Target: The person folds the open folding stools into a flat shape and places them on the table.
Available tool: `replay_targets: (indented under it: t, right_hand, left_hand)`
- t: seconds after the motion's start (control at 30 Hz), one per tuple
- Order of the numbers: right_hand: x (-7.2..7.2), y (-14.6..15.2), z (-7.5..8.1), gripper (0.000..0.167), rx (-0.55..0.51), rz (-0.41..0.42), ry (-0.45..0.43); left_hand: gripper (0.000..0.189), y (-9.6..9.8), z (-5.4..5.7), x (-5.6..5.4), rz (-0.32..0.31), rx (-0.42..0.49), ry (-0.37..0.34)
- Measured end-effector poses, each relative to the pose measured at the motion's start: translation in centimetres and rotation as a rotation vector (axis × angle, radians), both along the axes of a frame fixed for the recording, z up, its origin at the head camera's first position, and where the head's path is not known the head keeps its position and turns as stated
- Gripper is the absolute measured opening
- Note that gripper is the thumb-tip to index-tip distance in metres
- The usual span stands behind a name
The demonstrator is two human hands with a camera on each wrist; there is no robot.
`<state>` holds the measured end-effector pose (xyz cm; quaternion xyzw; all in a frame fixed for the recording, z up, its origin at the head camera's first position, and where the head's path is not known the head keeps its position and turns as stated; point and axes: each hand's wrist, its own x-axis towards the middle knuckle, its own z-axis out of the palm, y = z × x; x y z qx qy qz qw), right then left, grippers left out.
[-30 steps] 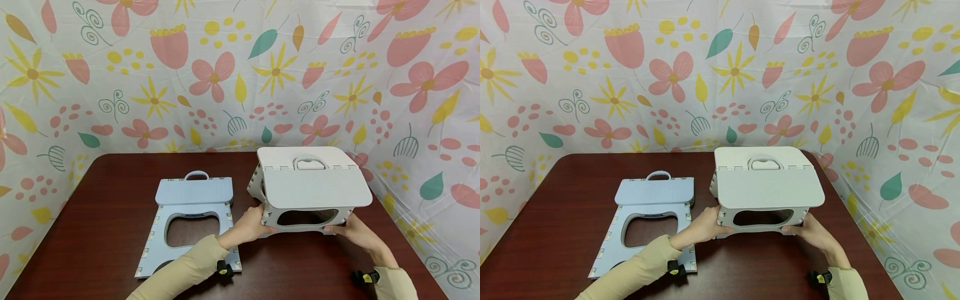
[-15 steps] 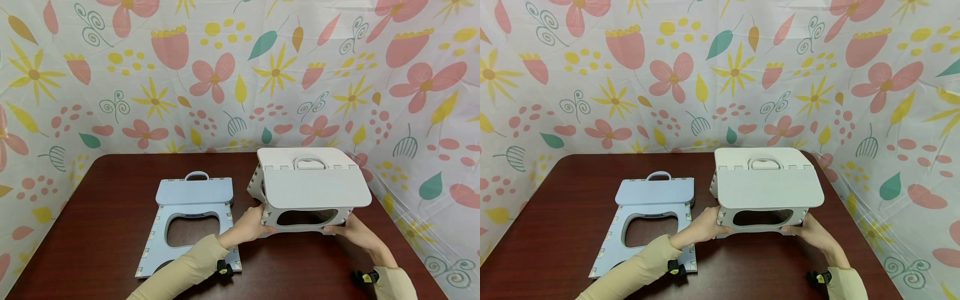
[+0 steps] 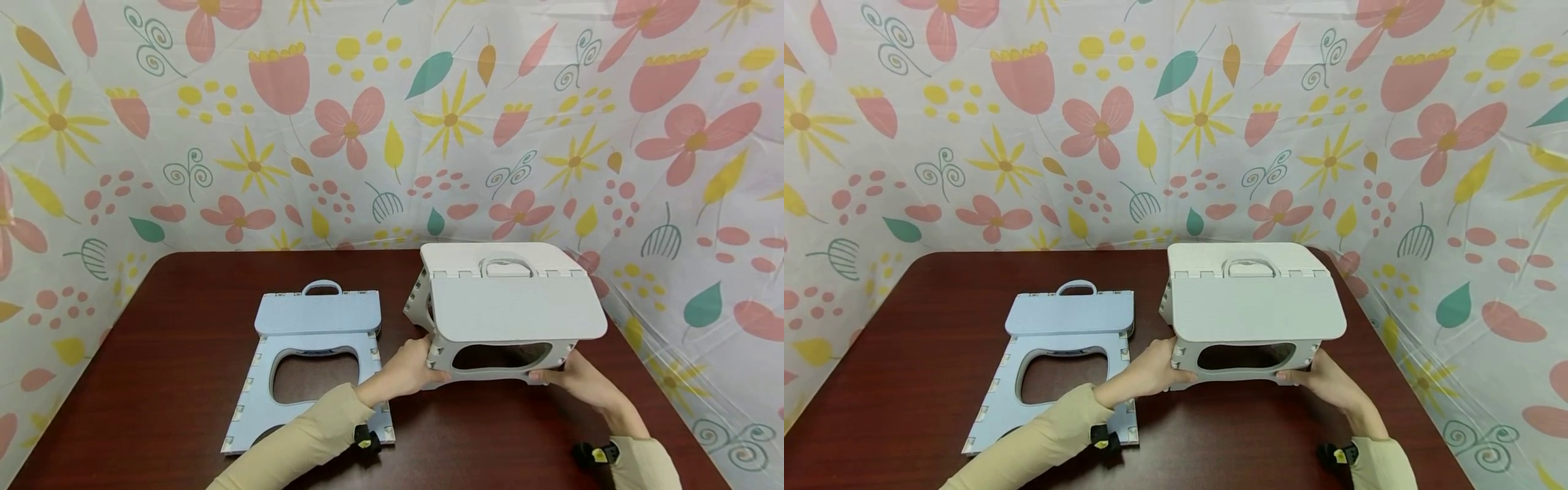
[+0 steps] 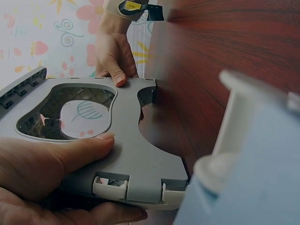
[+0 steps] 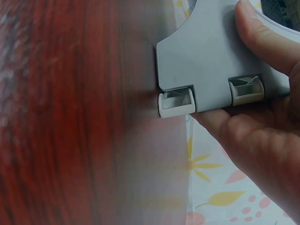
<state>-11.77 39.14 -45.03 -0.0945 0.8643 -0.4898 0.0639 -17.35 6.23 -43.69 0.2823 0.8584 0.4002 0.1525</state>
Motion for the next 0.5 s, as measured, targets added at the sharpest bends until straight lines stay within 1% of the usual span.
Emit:
replay_targets:
  t: [0.07,0.23,0.3,0.5]
  right_hand:
    - [0.00,-0.01,-0.04,0.048,-0.010,0.000,-0.007]
    - [0.01,0.02,-0.08,0.047,-0.020,0.013,0.009]
    - [0.00,0.07,-0.09,0.048,-0.015,0.018,0.012]
    - [-0.05,0.14,-0.34,0.054,0.009,-0.001,0.004]
  left_hand:
    - [0.058,-0.02,-0.01,0.04,-0.002,0.005,-0.004]
    - [0.058,-0.05,-0.13,0.11,-0.007,0.006,0.005]
    - [0.059,-0.06,-0.14,0.12,-0.009,0.007,0.005]
    - [0.058,-0.12,-0.03,0.11,-0.019,0.013,0.004]
